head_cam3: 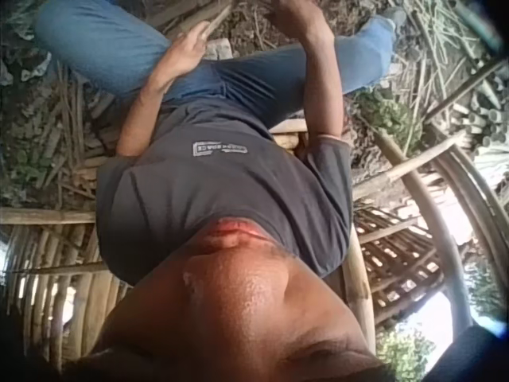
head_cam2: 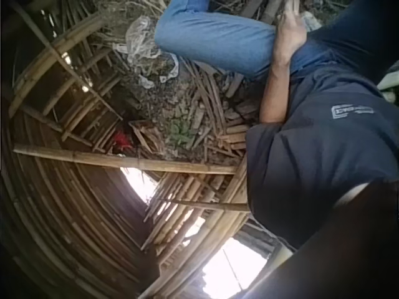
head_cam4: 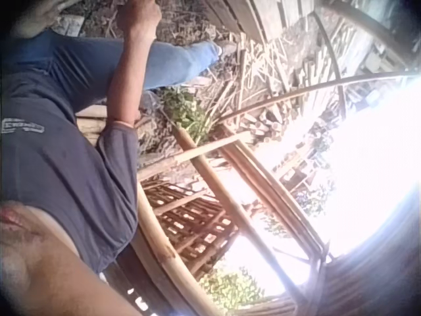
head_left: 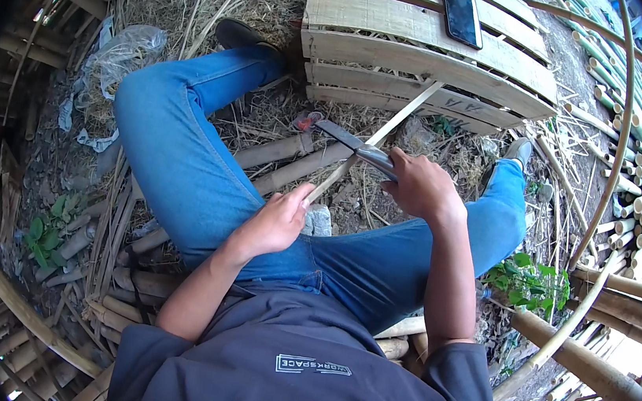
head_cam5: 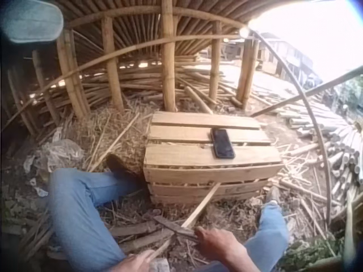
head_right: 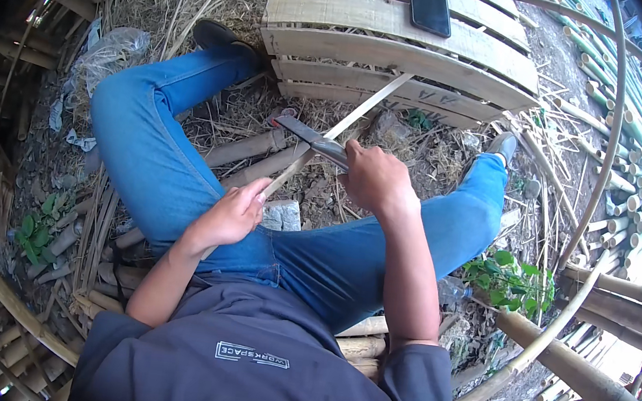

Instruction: The person picks up a bamboo strip and scrapes along its surface using a knife.

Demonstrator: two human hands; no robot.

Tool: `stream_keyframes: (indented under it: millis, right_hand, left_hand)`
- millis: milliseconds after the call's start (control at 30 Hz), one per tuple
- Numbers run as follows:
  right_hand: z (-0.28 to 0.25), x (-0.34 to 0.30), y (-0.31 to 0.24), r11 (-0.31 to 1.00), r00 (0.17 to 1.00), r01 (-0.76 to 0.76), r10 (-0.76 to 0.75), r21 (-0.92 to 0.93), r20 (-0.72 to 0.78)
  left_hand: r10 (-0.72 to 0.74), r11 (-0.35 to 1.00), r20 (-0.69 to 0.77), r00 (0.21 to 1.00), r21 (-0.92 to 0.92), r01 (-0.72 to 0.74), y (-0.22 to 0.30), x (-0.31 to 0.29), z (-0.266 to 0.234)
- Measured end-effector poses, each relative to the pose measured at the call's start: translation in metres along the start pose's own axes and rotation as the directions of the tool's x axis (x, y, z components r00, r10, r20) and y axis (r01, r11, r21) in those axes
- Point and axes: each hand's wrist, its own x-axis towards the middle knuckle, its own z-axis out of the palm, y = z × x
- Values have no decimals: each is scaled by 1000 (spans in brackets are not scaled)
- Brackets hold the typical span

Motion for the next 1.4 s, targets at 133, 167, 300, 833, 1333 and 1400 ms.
stream_keyframes:
  millis: [133,167,300,833,1333,1400]
  right_hand:
    - [2,5,3,999,1000,-14,14,33,-2]
    - [2,6,4,999,1000,-6,6,40,-3]
    - [-6,5,2,999,1000,11,-11,-32,5]
    - [14,22,15,992,985,16,5,122,-171]
    - [56,46,29,962,981,64,-12,266,-195]
    - [62,49,30,974,981,61,-18,220,-193]
  left_hand:
    - [72,997,-40,997,31,-71,-6,9,6]
    - [46,999,-24,999,18,-46,2,11,2]
    - [60,998,13,998,35,-60,5,14,-5]
    - [53,998,66,996,-48,-50,-10,33,-41]
    - [64,998,-30,997,-24,-65,-34,30,-31]
    - [62,997,-76,995,41,-59,-40,27,-31]
